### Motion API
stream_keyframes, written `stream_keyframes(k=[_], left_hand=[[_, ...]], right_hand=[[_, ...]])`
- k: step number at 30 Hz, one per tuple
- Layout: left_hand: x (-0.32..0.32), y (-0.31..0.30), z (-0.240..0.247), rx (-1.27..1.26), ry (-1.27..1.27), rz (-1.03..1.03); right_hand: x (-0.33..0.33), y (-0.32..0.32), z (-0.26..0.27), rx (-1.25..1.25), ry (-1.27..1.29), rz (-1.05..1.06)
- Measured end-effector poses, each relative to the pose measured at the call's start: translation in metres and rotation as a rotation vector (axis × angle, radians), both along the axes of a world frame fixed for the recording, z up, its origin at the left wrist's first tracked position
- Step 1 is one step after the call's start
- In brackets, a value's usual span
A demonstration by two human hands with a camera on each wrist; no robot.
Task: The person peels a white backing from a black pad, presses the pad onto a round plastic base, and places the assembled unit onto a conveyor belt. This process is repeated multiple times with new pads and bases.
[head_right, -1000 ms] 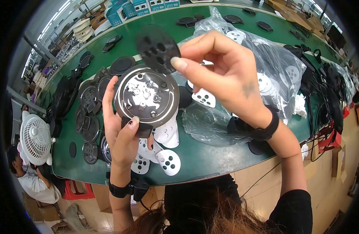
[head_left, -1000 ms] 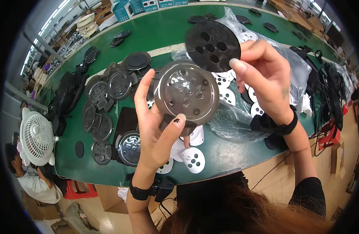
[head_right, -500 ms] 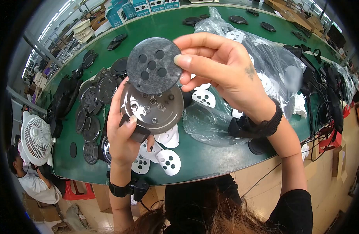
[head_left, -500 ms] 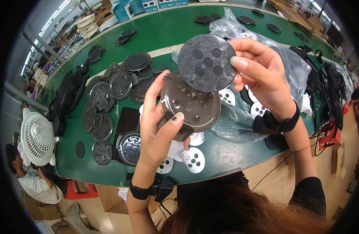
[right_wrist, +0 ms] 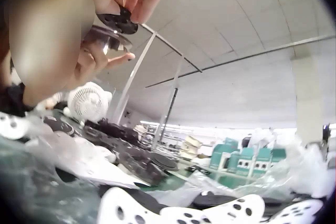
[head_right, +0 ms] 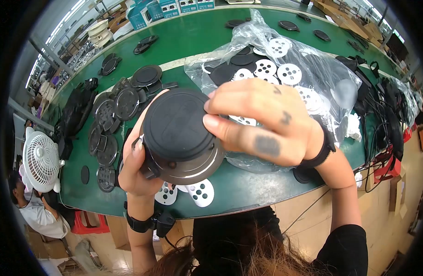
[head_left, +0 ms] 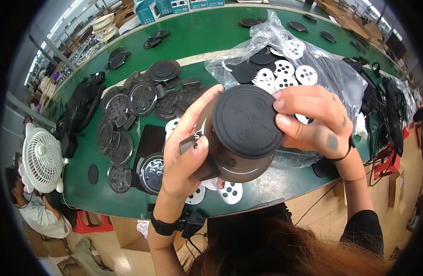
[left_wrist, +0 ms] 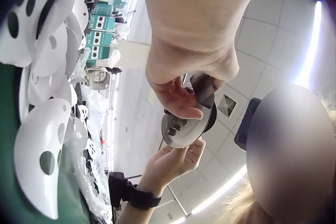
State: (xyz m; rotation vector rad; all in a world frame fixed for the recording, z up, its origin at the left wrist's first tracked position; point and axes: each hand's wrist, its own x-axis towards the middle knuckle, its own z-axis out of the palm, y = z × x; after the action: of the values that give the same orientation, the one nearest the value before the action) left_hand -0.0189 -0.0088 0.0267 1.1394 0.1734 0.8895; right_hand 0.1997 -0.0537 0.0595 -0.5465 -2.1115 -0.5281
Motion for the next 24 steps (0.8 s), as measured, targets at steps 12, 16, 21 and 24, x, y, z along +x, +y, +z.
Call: stream_keyframes(k=[12,16,21,24], left_hand=[[-0.001,-0.002,0.007,-0.169,0.070,0.026],[-0.004,0.001,0.004,-0.157,0.276,-0.043],[0.000,-0.002,-0.010,-0.107,0.133,-0.055],[0.000,-0.003,-0.006,-0.109,0.209,0.020]], right_hand=[[-0.014,0.000,-0.001,-1.021,0.976,0.344],[-0.009,0.003,-0.013,-0.945,0.762,0.226],[-0.007,0.007,-0.008,-0.469,0.294,-0.043],[-0.009,0.007,-0.009,-0.389,0.221,-0.093]])
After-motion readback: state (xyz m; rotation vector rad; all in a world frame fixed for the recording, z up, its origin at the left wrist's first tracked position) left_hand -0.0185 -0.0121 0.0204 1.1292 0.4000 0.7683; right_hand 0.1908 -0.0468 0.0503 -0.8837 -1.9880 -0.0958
